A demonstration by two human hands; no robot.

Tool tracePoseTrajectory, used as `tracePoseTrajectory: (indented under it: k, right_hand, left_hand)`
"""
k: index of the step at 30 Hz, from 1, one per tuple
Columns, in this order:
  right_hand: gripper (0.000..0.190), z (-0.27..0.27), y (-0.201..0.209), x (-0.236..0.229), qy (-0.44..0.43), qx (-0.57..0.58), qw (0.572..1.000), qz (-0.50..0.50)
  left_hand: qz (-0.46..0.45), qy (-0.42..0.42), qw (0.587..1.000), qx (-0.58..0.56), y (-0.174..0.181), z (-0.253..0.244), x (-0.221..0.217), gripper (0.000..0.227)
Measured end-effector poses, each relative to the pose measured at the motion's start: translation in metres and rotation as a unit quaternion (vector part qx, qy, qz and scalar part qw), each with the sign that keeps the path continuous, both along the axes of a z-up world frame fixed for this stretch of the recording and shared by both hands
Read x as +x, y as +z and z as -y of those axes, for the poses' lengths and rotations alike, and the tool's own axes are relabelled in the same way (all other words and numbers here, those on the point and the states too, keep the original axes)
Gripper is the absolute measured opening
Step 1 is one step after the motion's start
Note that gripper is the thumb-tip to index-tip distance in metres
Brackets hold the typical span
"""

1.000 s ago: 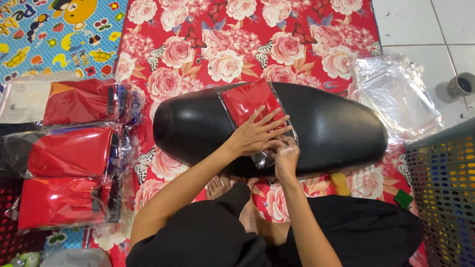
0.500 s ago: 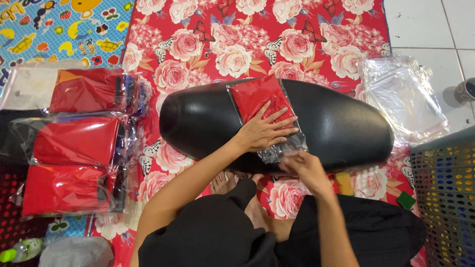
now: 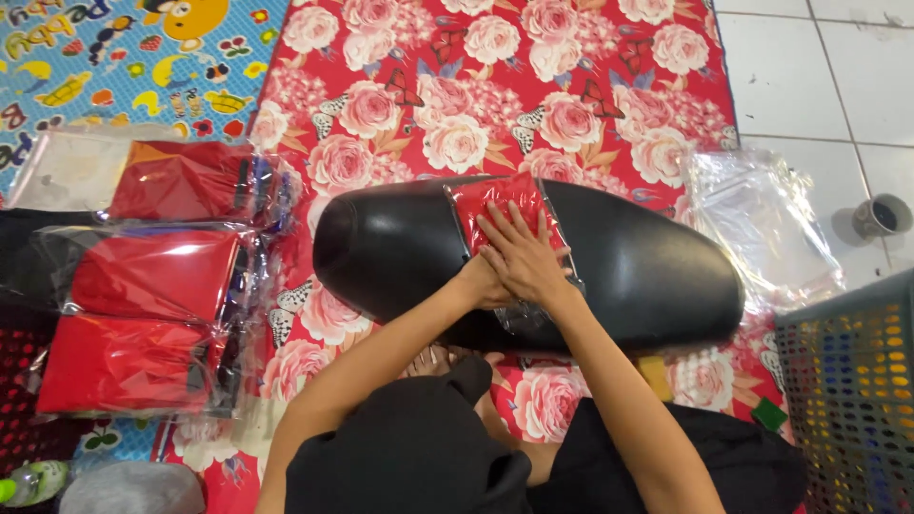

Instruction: Folding a red fabric cover and inserting it into a clear plastic packaging bag

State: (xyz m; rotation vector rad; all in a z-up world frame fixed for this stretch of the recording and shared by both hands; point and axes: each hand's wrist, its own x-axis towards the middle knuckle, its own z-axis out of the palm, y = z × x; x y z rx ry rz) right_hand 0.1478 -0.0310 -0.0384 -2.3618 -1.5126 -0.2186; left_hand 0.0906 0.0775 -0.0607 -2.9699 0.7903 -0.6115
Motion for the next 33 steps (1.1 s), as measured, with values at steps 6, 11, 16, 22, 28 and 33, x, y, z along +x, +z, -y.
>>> tracePoseTrajectory:
  k: [6,11,16,22,28,33]
  right_hand:
    - [0.052,-0.012,0.007,0.009,-0.030,-0.127,0.983,-0.126]
    - [0.033,-0.025,-0.019,0.024,-0.046,0.046,0.997,-0.035]
    - [0.073,-0.033,0.015,0.026,-0.050,-0.193,0.965,-0.173]
    - [0.057,-0.030,0.031,0.023,-0.055,-0.080,0.985,-0.139]
    - [0.060,-0.038,0.025,0.036,-0.038,-0.197,0.968,-0.153]
    - [0.065,-0.038,0.037,0.023,-0.053,-0.182,0.971,-0.145]
  left_hand:
    - [-0.023,-0.008,0.999,-0.033,0.020,0.000,-0.009,0.050]
    - [-0.032,-0.010,0.998,-0.052,0.043,-0.001,-0.020,0.054]
    - [-0.001,-0.001,0.997,-0.081,0.052,0.004,-0.021,0.056]
    - [0.071,-0.023,0.987,-0.142,0.052,0.009,-0.018,0.045]
    - [0.110,-0.041,0.976,-0.182,0.060,0.007,-0.020,0.045]
    - [0.151,-0.036,0.979,-0.130,0.050,0.001,-0.023,0.034]
